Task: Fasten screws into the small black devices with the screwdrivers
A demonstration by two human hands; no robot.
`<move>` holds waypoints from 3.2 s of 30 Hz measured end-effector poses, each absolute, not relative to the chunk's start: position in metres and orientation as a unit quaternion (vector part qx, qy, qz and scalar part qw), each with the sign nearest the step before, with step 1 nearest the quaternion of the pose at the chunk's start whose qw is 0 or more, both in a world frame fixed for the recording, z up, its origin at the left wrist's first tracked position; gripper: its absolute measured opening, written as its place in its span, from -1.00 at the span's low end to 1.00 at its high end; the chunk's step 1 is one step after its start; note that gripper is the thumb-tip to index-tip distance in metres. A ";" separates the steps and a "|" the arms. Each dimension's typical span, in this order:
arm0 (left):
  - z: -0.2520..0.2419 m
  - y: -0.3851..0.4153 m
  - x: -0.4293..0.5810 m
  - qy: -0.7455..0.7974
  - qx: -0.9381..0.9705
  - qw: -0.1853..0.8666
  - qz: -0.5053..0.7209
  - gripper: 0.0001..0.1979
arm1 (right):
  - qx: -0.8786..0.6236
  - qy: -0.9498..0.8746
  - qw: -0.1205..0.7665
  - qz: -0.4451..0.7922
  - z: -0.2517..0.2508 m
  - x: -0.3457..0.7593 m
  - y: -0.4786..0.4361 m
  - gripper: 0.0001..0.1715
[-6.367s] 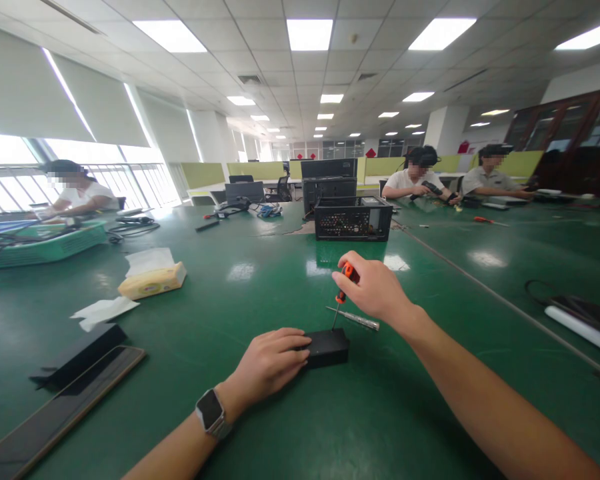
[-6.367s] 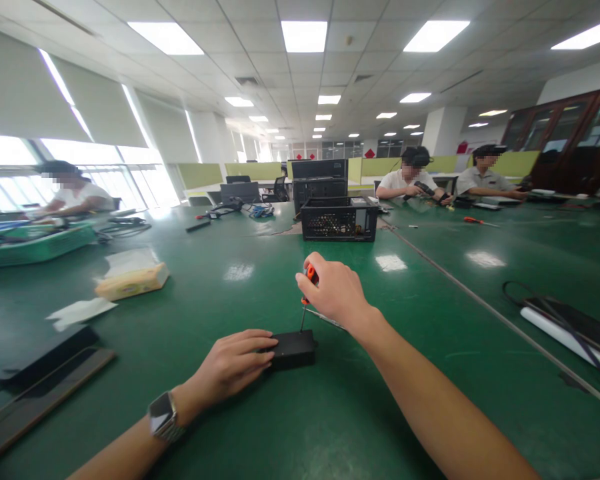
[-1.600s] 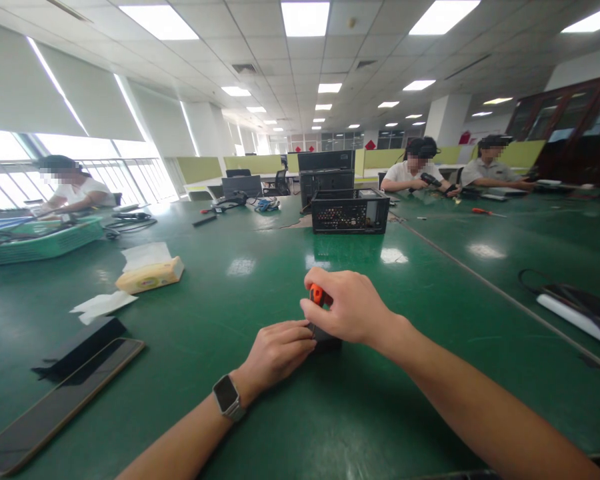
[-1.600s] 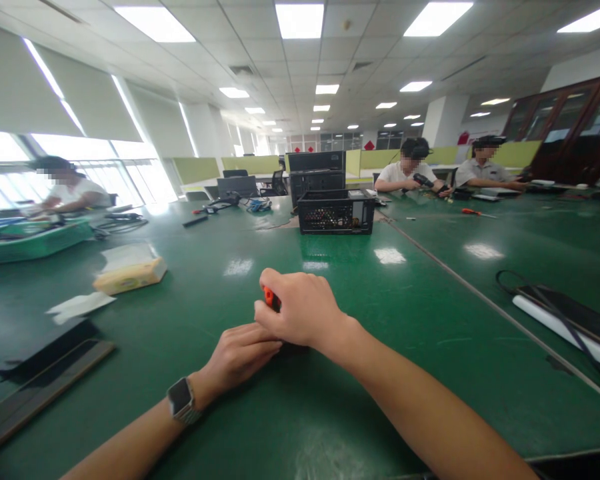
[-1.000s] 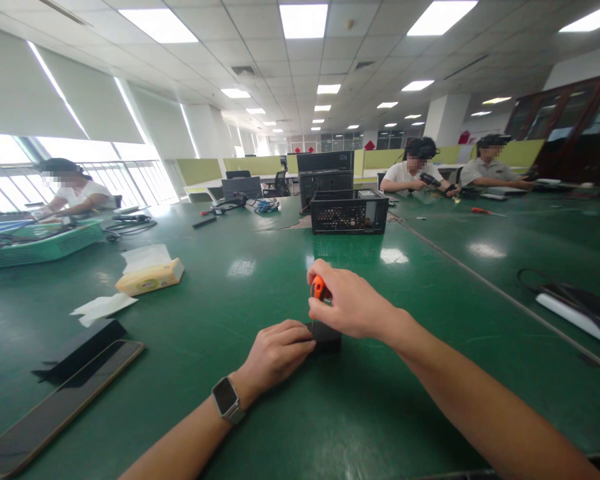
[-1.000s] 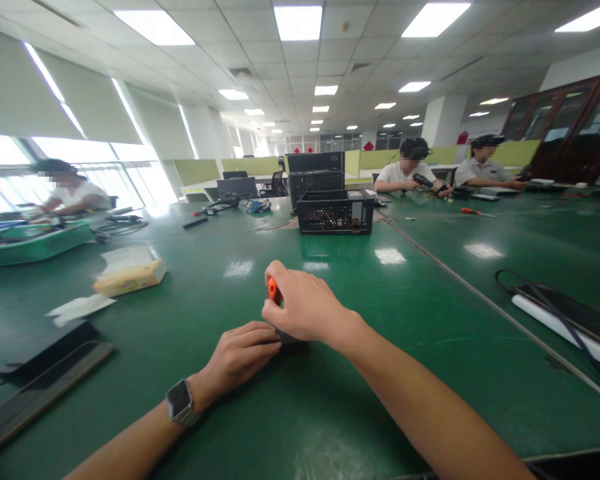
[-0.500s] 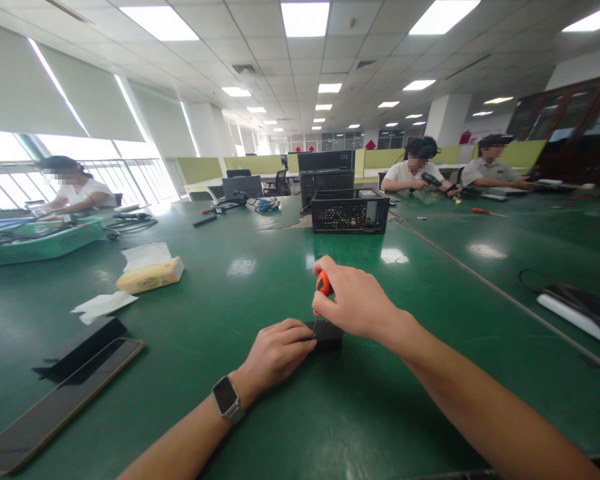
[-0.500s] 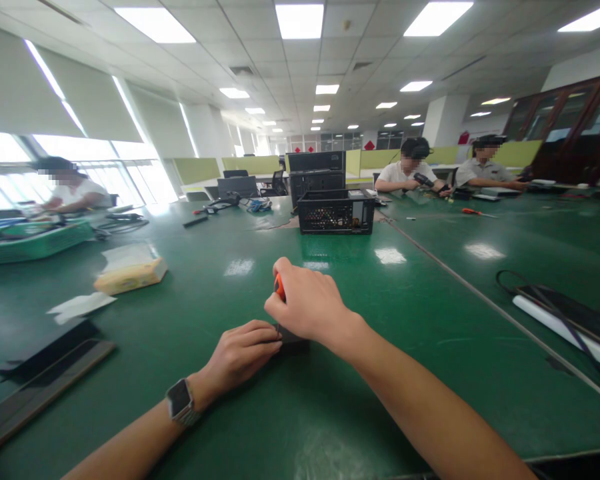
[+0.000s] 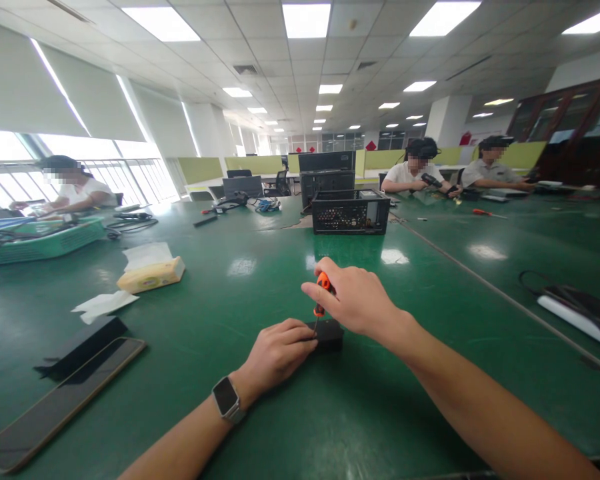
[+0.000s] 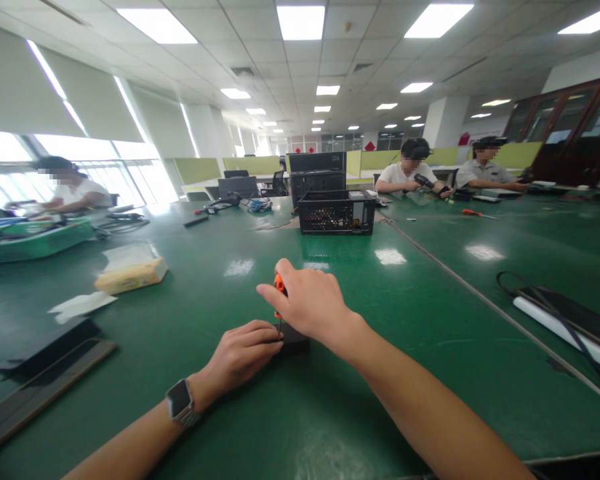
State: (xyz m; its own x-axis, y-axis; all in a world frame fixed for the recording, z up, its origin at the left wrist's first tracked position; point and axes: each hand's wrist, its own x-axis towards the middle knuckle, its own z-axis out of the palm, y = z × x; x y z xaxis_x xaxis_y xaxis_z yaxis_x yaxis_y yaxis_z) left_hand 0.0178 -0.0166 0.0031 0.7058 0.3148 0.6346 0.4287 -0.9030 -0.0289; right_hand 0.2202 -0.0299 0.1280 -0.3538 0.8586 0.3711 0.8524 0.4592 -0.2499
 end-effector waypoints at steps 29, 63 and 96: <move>0.003 -0.017 0.019 -0.204 -0.919 0.092 -0.324 -0.83 | -0.529 -0.816 0.229 -0.046 0.124 0.218 -0.030 -0.80; 0.003 -0.017 0.019 -0.208 -0.921 0.095 -0.316 -0.82 | -0.513 -0.809 0.280 0.057 0.124 0.220 -0.026 -0.87; 0.010 -0.010 0.018 -0.194 -0.926 0.078 -0.315 -0.78 | -0.533 -0.802 0.262 0.064 0.129 0.225 -0.010 -0.93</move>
